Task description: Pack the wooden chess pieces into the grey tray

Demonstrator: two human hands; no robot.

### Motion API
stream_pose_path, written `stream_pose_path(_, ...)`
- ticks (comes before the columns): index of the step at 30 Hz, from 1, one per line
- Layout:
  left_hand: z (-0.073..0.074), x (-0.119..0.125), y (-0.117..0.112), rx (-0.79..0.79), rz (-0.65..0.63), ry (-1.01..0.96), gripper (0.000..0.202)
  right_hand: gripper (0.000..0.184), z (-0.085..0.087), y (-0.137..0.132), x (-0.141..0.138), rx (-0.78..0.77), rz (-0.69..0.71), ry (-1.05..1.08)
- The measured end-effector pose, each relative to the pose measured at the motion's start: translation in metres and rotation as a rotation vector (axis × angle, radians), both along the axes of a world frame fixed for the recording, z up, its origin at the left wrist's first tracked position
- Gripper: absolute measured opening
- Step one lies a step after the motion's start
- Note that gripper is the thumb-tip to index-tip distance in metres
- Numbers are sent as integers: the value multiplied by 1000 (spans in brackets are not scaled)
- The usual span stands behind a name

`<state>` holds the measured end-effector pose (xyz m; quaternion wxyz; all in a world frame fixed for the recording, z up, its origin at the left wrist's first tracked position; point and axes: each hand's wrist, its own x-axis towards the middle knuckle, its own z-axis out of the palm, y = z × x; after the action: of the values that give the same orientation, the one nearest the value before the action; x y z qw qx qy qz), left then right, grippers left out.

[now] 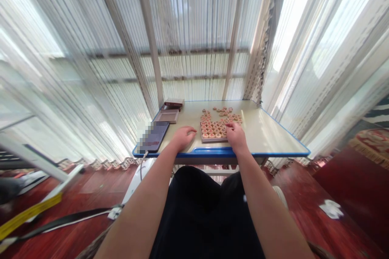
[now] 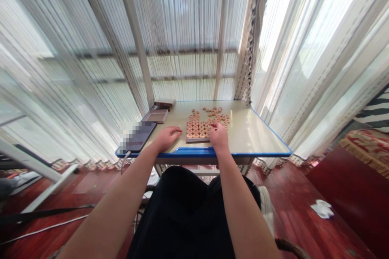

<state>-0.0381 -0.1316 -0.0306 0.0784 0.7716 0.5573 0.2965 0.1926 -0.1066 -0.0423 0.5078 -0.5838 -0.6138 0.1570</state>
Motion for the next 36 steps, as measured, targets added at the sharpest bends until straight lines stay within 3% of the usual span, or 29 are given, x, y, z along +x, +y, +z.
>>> stream_pose_path(9,1,1,-3,-39,-34,31,33,27,-2,0,0,-18,-3,29)
stream_pose_path(16,-1,4,-3,2,-58,214,39,26,-2,-3,1,-5,17,18)
stream_pose_path(27,2,6,-5,-8,-36,207,38,25,0,-5,1,-8,17,-1)
stream_pose_path(36,-3,3,0,17,-35,195,38,25,3,-6,0,-22,21,-40)
